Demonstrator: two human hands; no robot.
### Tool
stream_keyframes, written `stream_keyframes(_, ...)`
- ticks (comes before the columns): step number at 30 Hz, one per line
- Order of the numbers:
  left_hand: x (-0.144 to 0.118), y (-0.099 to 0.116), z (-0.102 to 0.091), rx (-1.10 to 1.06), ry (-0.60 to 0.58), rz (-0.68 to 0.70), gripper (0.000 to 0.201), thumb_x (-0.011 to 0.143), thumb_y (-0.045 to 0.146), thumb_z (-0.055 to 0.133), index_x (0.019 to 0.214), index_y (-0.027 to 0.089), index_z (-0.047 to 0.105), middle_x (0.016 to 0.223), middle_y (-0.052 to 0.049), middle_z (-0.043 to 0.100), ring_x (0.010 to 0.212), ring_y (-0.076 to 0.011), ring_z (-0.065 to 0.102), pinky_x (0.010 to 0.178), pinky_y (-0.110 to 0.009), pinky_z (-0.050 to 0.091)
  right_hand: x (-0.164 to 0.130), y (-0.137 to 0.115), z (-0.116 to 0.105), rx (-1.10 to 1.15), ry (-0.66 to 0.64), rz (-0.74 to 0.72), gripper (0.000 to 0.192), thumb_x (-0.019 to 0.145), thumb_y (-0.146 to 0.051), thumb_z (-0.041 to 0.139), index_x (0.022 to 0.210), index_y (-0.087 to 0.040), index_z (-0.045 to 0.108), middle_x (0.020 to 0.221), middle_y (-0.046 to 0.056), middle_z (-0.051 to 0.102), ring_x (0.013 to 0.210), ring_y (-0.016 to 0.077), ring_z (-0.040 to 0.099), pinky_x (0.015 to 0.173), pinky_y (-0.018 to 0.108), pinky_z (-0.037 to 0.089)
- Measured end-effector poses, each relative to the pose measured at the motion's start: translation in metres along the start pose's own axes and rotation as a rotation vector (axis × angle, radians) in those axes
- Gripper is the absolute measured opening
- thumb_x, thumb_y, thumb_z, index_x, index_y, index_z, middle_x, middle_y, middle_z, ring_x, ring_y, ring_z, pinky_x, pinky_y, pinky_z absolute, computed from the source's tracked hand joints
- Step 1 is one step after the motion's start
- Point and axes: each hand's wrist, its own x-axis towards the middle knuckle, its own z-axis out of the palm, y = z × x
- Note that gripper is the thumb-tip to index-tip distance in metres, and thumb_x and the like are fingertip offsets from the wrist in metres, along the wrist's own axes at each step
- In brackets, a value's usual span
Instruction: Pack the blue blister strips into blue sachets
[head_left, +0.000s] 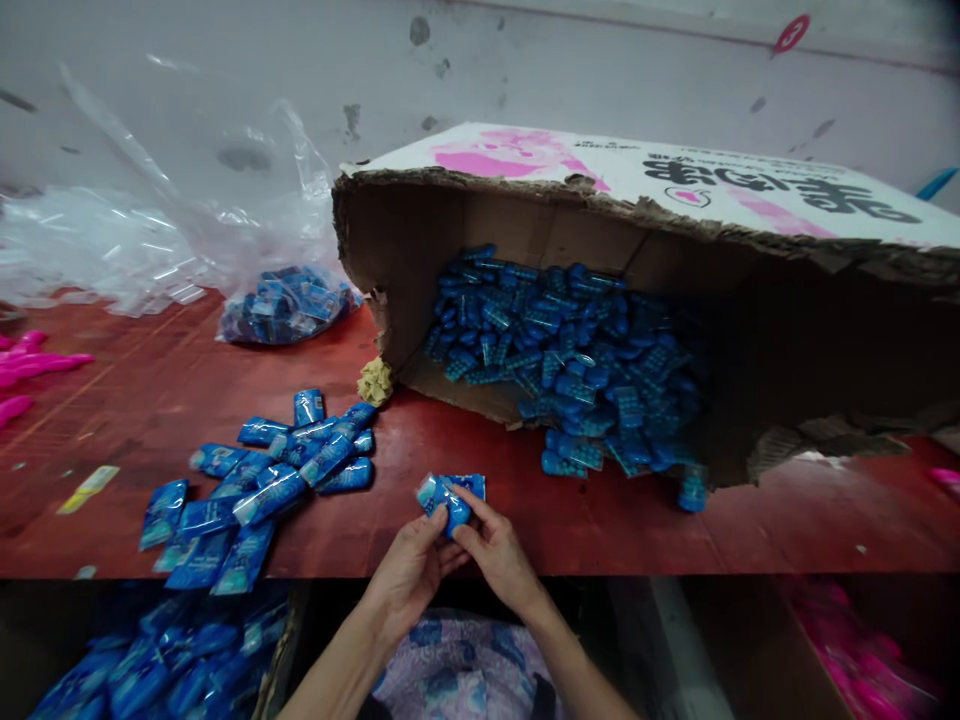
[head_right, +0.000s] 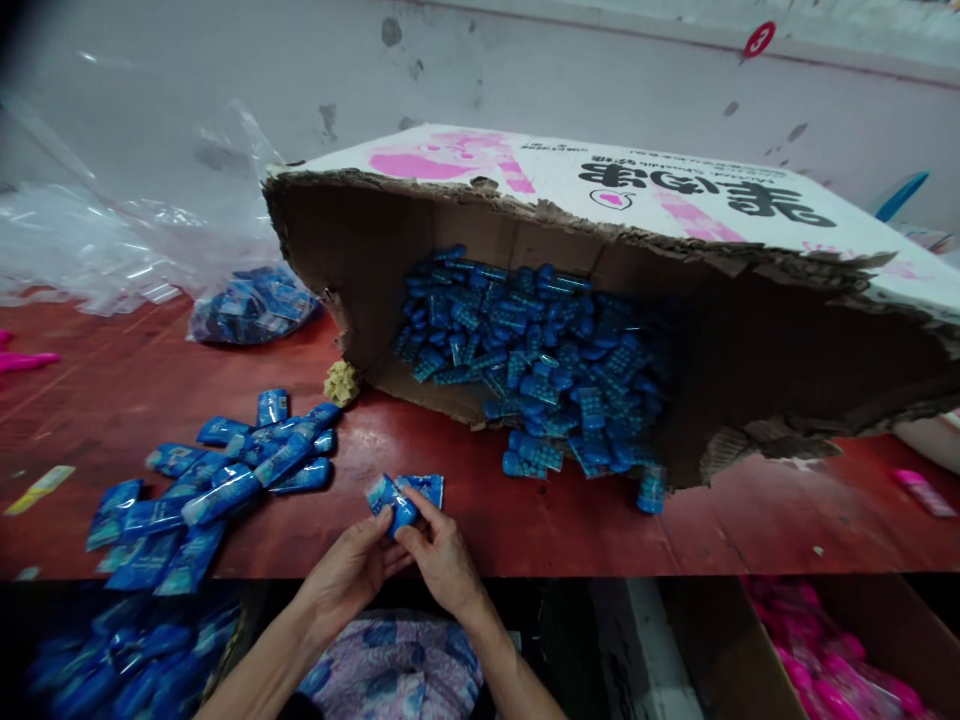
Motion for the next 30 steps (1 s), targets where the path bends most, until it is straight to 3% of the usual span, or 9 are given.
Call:
stream_keyframes(7,0.0,-0.006,0.0,-0.065,-0.042,0.02,0.015,0.072,0.027,0.062,0.078,0.014,0.064,0.072,-0.004,0.07,0.072,-0.0181,0.066,0.074,-0.03,0.048,-0.002,-0.001,0.0,-0.083,0.013,-0.031,0.045,0.081,-0.03,0.054,0.125,-0.027,0.047,0.109,0.002,0.063,0.096,0.0182,0.058,0.087,0.031,0.043)
stream_keyframes(12,-0.002,-0.013,0.008,-0.096,0.05,0.006,0.013,0.077,0.026,0.056,0.08,0.015,0.061,0.07,-0.005,0.07,0.07,-0.0181,0.066,0.072,-0.03,0.049,-0.005,0.002,0.0,-0.273,0.071,-0.042,0.046,0.082,-0.037,0.051,0.126,-0.023,0.047,0.078,0.001,0.064,0.073,0.0165,0.057,0.071,0.028,0.046)
stream_keyframes(18,-0.005,-0.004,0.011,-0.111,0.033,-0.051,0.016,0.078,0.03,0.054,0.083,0.016,0.06,0.075,-0.006,0.071,0.073,-0.0186,0.067,0.074,-0.031,0.048,0.001,0.003,-0.004,-0.089,0.031,-0.02,0.041,0.082,-0.033,0.051,0.122,-0.024,0.051,0.088,0.001,0.065,0.081,0.016,0.059,0.079,0.028,0.046)
stream_keyframes(23,-0.002,-0.002,0.006,0.149,0.042,0.058,0.029,0.073,0.042,0.057,0.081,0.014,0.061,0.067,-0.006,0.069,0.061,-0.0174,0.065,0.063,-0.028,0.048,0.003,-0.002,0.0,0.168,0.033,0.012,0.035,0.08,-0.031,0.055,0.115,-0.024,0.055,0.105,0.002,0.064,0.101,0.0188,0.056,0.092,0.033,0.04)
stream_keyframes(27,0.003,-0.003,0.001,0.435,0.202,0.241,0.035,0.065,0.049,0.062,0.068,0.014,0.057,0.049,0.001,0.06,0.037,-0.0092,0.052,0.043,-0.021,0.039,0.001,-0.003,0.005,0.194,0.129,0.03,0.035,0.078,-0.031,0.057,0.112,-0.021,0.056,0.1,0.003,0.066,0.093,0.0194,0.06,0.088,0.033,0.043)
stream_keyframes(30,0.009,0.001,-0.002,0.461,0.268,0.278,0.037,0.06,0.049,0.065,0.066,0.014,0.057,0.043,0.003,0.055,0.036,-0.0078,0.048,0.04,-0.019,0.034,-0.001,0.001,0.006,0.171,0.129,0.02,0.036,0.076,-0.028,0.059,0.112,-0.021,0.057,0.101,0.003,0.066,0.091,0.0193,0.061,0.085,0.033,0.045)
